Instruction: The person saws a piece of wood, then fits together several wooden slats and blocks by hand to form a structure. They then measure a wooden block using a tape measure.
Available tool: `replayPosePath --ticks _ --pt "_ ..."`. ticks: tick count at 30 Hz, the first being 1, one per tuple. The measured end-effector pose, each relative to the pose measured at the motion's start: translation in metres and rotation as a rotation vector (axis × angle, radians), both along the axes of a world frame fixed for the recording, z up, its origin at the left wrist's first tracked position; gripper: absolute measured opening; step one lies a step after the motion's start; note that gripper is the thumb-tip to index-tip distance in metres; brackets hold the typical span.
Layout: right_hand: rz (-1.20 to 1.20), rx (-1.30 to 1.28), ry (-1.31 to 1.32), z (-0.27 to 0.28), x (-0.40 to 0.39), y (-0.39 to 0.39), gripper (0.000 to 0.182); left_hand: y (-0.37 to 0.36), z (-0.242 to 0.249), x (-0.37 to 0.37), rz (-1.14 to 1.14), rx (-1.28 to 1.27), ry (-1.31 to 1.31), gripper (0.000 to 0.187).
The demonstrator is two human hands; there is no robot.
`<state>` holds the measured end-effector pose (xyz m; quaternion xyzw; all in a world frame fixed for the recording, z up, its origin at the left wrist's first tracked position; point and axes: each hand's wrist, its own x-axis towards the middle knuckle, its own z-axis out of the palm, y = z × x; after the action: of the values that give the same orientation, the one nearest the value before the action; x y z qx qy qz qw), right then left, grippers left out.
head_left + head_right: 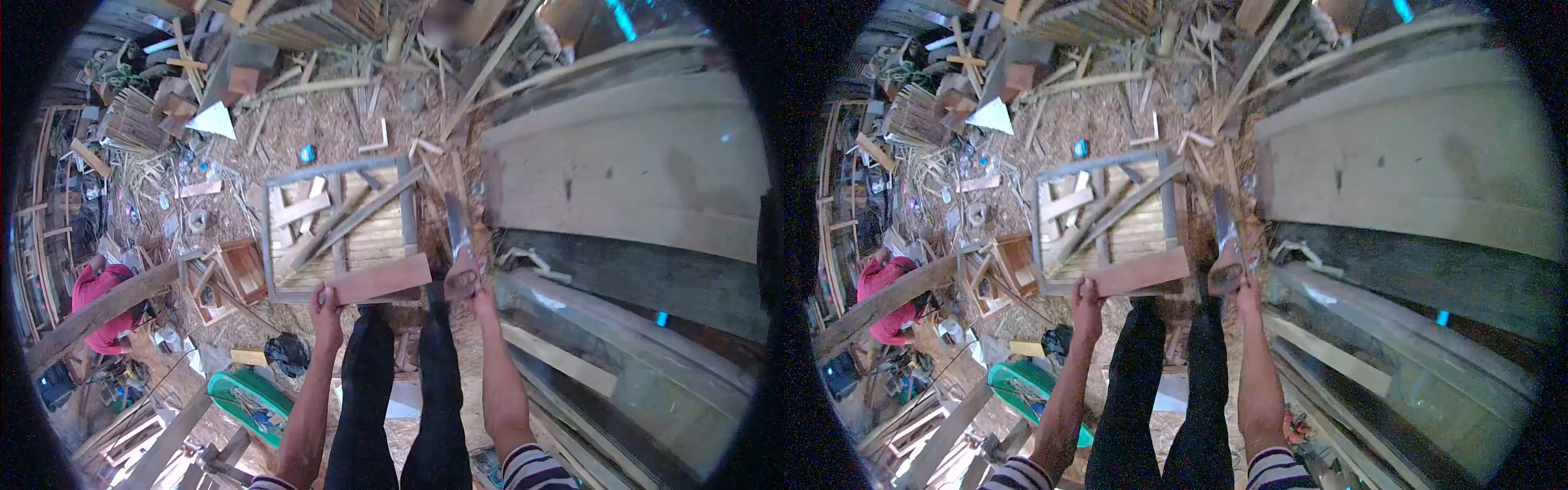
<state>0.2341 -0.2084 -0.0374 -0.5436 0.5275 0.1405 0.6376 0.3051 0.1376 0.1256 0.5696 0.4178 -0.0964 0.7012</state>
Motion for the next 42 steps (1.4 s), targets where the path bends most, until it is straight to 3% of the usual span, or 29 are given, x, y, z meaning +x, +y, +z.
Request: replayPosePath --ticks 2,4,6,7,9,10,12,14,15,17,18,19,21,23,26,31,35,38,41,42 --pt "-0.102 0.043 0.032 -0.042 0.011 0.005 0.026 -0.007 -0.016 0.004 0.018 0.01 -0.056 0.034" --pt "-0.098 0.106 0.034 -0.128 -0.009 -0.004 0.029 -0.017 -0.026 0.003 0.074 0.0 -0.072 0.032" --pt "0.093 -0.002 -0.027 -0.171 -0.018 -0.01 0.031 -0.023 -0.039 -0.003 0.081 0.013 -0.066 0.031" --pt "0.09 0.015 -0.013 -0.172 -0.013 -0.01 0.031 -0.028 -0.041 -0.004 0.096 -0.021 -0.09 0.03" --pt "0.381 -0.104 0.068 -0.149 -0.002 -0.022 0.034 -0.033 -0.042 -0.005 0.11 -0.053 -0.106 0.03" --pt "0.384 -0.097 0.076 -0.171 -0.019 -0.025 0.034 -0.035 -0.038 -0.005 0.091 -0.091 -0.105 0.03" --pt "0.559 -0.32 0.029 -0.198 -0.029 -0.036 0.038 -0.04 -0.028 -0.003 0.084 -0.139 -0.119 0.031" --pt "0.26 0.077 -0.193 -0.017 0.038 -0.011 0.044 -0.045 -0.021 -0.002 0.123 -0.202 -0.085 0.029" --pt "0.262 0.136 -0.247 0.034 0.054 -0.005 0.044 -0.051 -0.014 -0.001 0.129 -0.209 -0.107 0.029" --pt "0.231 0.26 -0.331 0.127 0.078 0.009 0.045 -0.058 -0.001 -0.002 0.146 -0.208 -0.117 0.023" --pt "0.202 0.324 -0.358 0.166 0.086 0.016 0.047 -0.057 0.001 -0.007 0.124 -0.201 -0.108 0.033" --pt "0.228 0.332 -0.378 0.19 0.089 0.025 0.047 -0.061 0.014 -0.006 0.116 -0.208 -0.124 0.025" --pt "0.481 0.03 -0.499 0.225 0.096 0.04 0.051 -0.065 0.026 -0.009 0.147 -0.198 -0.146 0.02" --pt "0.571 -0.005 -0.496 0.235 0.103 0.056 0.052 -0.067 0.047 -0.007 0.195 -0.171 -0.125 0.017" --pt "0.496 -0.138 -0.501 0.235 0.108 0.088 0.048 -0.05 0.071 -0.009 0.261 -0.121 -0.11 0.013" --pt "0.534 -0.016 -0.526 0.23 0.109 0.162 0.046 0.017 0.074 -0.036 0.441 -0.052 -0.142 0.013" --pt "0.727 -0.009 -0.407 0.221 0.098 0.24 0.049 0.087 0.076 -0.066 0.538 -0.061 -0.126 0.015" --pt "0.724 0.137 -0.43 0.211 0.084 0.311 0.051 0.156 0.041 -0.109 0.615 -0.006 -0.07 0.019" --pt "0.809 0.136 -0.528 0.17 0.063 0.379 0.051 0.214 0.04 -0.131 0.678 -0.002 -0.036 0.02" --pt "0.672 0.433 -0.289 0.202 0.069 0.403 0.051 0.234 0.037 -0.136 0.696 -0.049 -0.088 0.026"
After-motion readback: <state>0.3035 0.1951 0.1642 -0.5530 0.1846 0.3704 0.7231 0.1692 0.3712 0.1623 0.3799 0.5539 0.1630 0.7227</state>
